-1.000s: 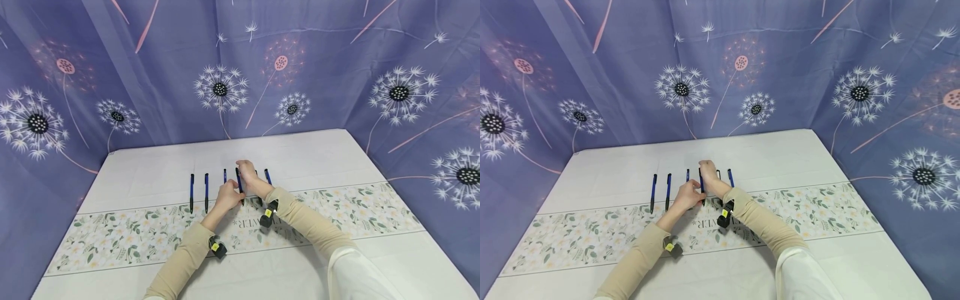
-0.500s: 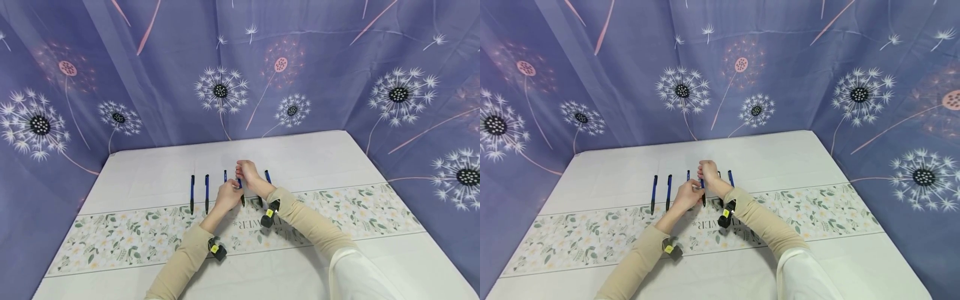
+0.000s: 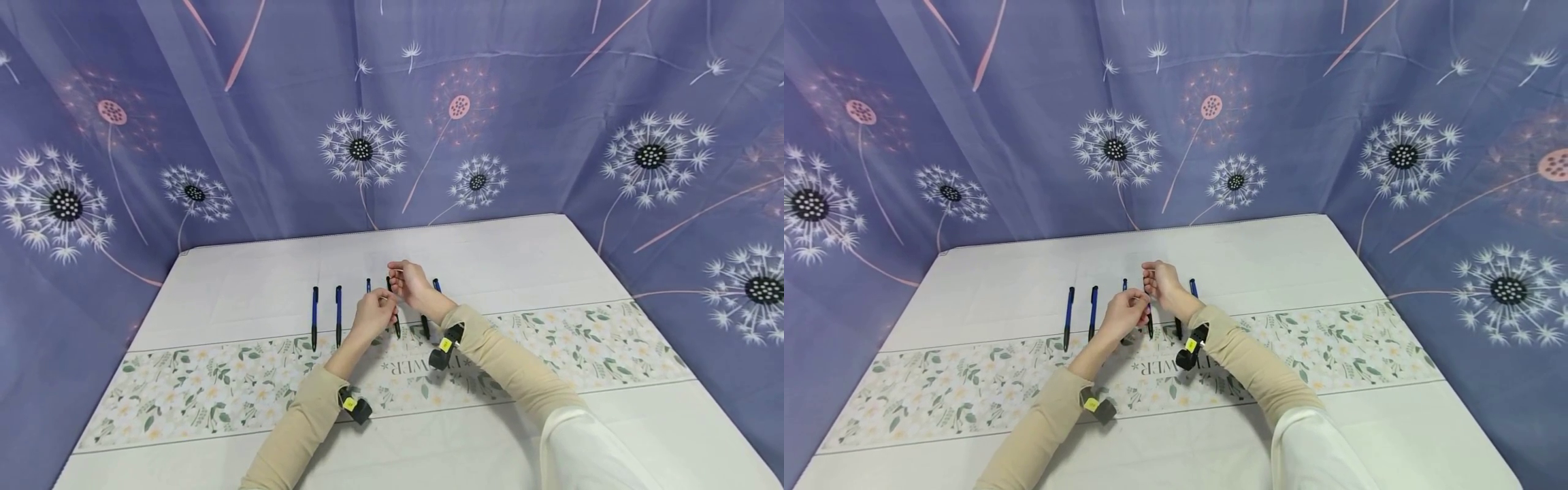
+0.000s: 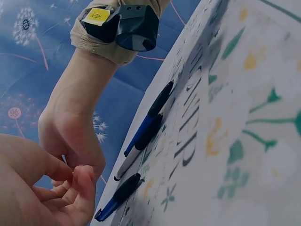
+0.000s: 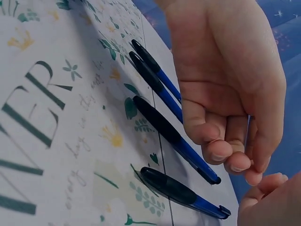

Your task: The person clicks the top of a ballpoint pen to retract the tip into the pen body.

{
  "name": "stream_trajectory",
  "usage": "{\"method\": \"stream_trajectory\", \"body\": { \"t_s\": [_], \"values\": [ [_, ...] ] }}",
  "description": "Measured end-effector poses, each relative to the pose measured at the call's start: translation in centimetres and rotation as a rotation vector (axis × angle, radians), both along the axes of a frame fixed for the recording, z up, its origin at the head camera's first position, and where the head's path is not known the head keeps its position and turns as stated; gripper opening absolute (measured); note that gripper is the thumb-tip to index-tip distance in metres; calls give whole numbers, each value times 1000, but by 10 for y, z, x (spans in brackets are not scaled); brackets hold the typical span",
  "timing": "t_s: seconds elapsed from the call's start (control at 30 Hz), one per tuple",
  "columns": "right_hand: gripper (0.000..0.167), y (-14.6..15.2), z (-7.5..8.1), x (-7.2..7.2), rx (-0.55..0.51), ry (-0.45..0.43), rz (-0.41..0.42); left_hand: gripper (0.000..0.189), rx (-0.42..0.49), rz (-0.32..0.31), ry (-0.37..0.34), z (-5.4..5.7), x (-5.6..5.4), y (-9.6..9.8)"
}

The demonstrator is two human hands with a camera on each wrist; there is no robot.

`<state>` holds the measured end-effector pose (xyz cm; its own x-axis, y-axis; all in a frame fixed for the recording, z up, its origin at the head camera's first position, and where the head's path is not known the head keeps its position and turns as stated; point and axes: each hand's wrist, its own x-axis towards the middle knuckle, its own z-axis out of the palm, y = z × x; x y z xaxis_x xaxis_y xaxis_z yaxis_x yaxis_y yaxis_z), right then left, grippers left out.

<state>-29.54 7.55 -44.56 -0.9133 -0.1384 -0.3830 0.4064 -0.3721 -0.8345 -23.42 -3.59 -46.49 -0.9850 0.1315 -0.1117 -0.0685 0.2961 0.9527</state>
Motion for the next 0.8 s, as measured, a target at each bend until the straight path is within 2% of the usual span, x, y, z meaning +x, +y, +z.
{"method": "stream_trajectory", "body": {
  "t_s": [0.13, 0.37, 0.63, 0.8],
  "values": [
    [25, 0, 1, -1, -11, -10, -2, 23, 48, 11, -35, 1, -1, 1],
    [19, 4, 3, -6, -84, -27, -9, 26, 131, 0, -99, 5, -2, 4],
    [19, 16, 9, -10, -157, -25, 19, 27, 152, -13, -131, 7, -2, 5],
    [23, 23, 9, -12, -123, -29, 35, 28, 164, -12, -154, 5, -3, 4]
  ]
}}
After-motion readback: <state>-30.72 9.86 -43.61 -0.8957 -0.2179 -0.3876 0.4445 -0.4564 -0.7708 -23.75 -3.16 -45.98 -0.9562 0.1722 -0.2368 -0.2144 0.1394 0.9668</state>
